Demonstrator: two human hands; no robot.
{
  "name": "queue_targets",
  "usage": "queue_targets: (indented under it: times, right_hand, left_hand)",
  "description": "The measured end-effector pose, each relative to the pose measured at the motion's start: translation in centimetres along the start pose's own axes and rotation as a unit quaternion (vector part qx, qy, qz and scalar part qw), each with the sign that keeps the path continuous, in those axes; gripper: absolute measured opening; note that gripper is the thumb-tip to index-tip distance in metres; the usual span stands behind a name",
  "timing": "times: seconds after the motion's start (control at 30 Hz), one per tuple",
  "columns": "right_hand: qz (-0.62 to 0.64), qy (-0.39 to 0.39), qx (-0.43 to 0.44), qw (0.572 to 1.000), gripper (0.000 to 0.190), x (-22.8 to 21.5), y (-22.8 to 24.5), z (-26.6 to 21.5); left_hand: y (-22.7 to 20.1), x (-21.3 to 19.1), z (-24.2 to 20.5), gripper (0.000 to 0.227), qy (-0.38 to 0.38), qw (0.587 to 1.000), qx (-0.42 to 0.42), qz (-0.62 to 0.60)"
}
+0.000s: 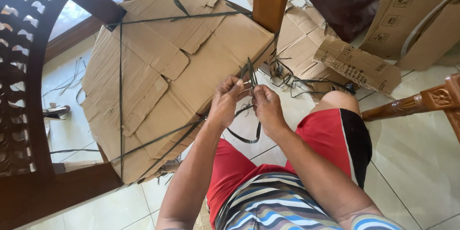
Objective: Securing a protective cardboard piece to the seat of a wooden chair using thin plastic ties.
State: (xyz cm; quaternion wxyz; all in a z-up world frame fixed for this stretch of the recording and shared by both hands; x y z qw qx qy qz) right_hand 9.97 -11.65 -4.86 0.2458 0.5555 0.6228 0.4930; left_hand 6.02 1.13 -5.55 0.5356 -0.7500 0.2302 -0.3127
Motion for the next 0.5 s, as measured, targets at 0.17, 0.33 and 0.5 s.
queue_targets:
  times: [0.17,0.33,0.5]
  right_hand:
    - [-0.02,0.011,-0.008,1.0,0.027,0.6,-0.5,-0.5]
    - [-0.018,0.036,-0.025,0.999,0.029,1.3,-0.8,-0.4]
    - [0.013,0.059,-0.036,0.998,0.028,1.7,-1.7,-0.3]
  left_hand:
    - [-3.2,1.3,-2.0,0.017,0.006,1.0,0.012,0.017]
    - [-4.7,2.4,-3.0,0.016,0.008,0.999,0.021,0.028]
    - [-2.0,1.1,-0.8,0.016,0.002,0.998,0.033,0.062]
Point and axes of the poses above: each hand's wrist, its own z-axis towards the middle knuckle, its own x-axis out of the palm, y = z × x, the point moved 9 cm from there along z, towards the middle knuckle, and after that the axes turned 11 degrees about -y, right-handed, at the moved point
